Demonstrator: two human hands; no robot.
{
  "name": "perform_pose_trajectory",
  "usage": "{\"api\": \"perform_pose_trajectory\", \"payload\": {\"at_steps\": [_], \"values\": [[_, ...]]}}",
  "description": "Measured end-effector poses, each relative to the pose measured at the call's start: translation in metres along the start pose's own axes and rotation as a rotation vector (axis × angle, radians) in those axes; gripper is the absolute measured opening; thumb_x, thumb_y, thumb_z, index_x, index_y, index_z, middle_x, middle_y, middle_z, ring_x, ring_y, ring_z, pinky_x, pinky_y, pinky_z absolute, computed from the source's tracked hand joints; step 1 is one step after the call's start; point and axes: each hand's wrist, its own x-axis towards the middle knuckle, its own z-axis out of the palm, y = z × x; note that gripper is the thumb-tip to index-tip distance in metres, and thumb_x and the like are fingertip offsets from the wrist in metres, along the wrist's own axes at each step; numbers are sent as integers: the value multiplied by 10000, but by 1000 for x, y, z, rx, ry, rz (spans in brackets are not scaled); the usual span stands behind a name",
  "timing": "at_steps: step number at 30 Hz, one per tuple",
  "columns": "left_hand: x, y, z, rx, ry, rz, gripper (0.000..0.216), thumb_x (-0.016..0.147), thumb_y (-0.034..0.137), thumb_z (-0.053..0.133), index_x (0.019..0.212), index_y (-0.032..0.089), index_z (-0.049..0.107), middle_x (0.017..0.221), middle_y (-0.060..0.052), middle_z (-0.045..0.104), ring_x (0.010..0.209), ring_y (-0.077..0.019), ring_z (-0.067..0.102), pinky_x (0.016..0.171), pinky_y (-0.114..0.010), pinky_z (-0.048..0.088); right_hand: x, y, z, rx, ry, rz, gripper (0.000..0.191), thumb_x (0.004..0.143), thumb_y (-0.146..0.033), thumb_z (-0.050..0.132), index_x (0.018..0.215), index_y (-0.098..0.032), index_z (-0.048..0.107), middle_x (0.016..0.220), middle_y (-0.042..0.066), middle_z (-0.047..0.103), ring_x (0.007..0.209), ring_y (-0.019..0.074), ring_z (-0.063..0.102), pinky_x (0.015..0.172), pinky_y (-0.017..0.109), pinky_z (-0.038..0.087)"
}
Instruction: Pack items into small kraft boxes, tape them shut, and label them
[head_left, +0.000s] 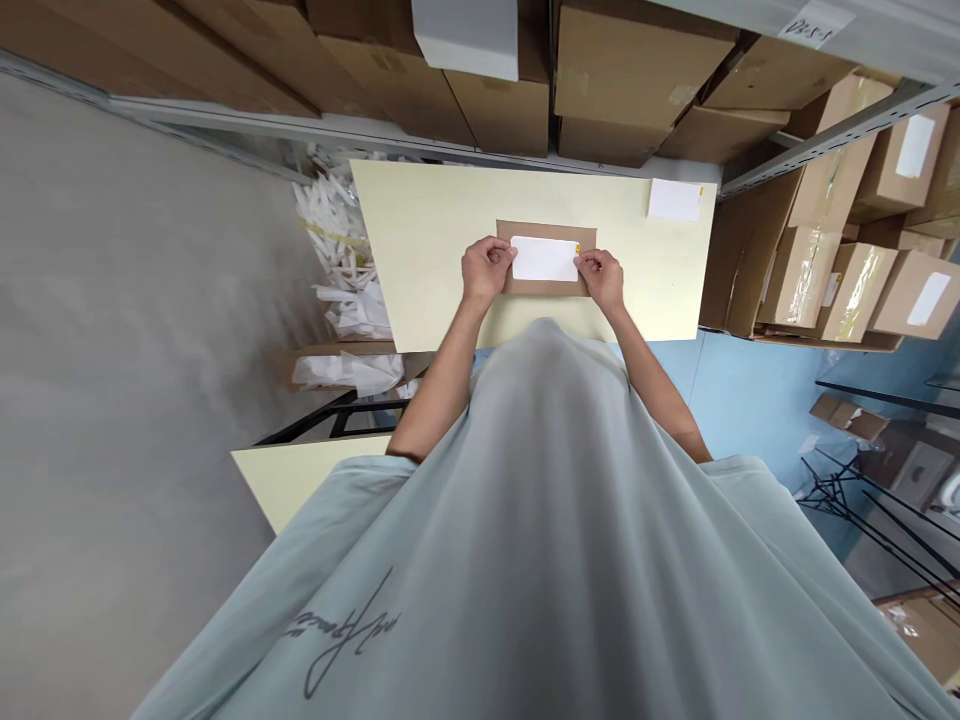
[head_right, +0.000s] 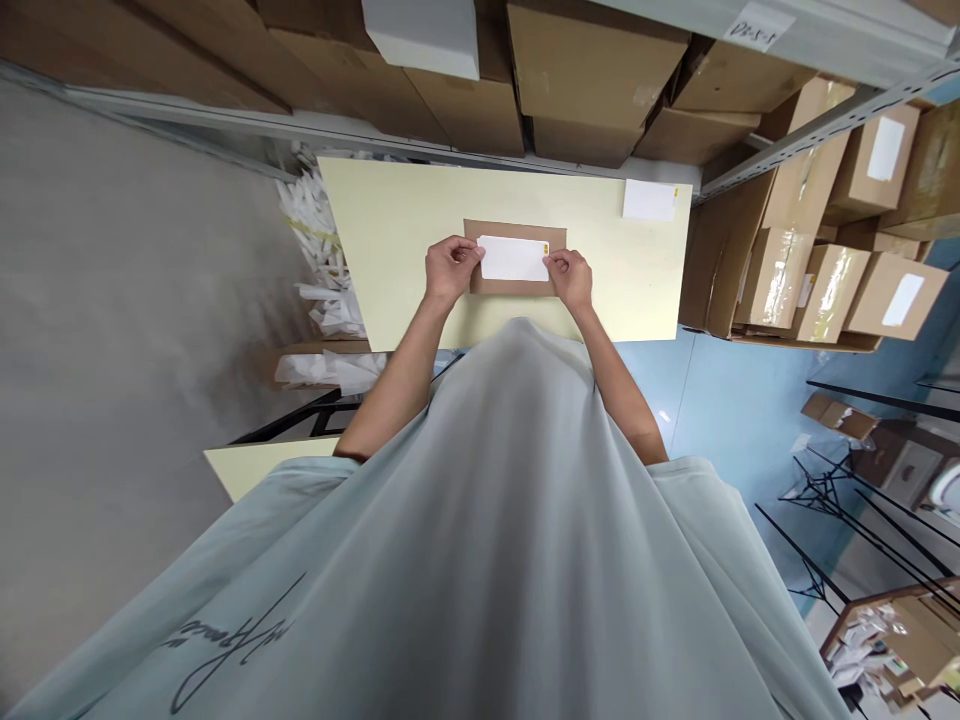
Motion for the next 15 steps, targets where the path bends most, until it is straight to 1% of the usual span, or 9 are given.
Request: {"api": "perform_pose_trajectory", "payload": {"at_steps": [4, 9, 13, 15], "values": [[0, 0, 1, -27, -9, 20, 163, 858, 304, 856, 793, 256, 714, 767, 7, 631, 726, -173, 533, 736, -322, 484, -1, 2, 2, -2, 1, -8, 108, 1018, -281, 751, 927, -226, 771, 988, 32, 720, 879, 177, 650, 987, 350, 593], [0, -2, 1, -5, -14, 14, 113, 832, 263, 830, 800, 246, 723, 774, 3, 637, 732, -172, 545, 772, -330, 496, -2, 4, 5, -10, 17, -23, 100, 1021, -281, 745, 943, -223, 771, 989, 24, 707, 887, 169, 658, 983, 328, 576], [-1, -2, 2, 9, -4, 19, 104, 837, 278, 816, 815, 248, 719, 791, -1, 640, 749, -174, 549, 809, -335, 516, -2, 3, 6, -15, 27, -20, 108, 1011, -304, 732, 928, -237, 751, 972, 17, 704, 886, 179, 650, 1000, 353, 585], [-4, 0, 3, 20, 7, 25, 119, 849, 296, 828, 840, 255, 716, 795, 3, 624, 763, -180, 559, 847, -346, 538, -1, 1, 5, -27, 18, -16, 90, 985, -287, 757, 911, -244, 726, 939, 13, 690, 895, 192, 636, 1014, 371, 585]]}}
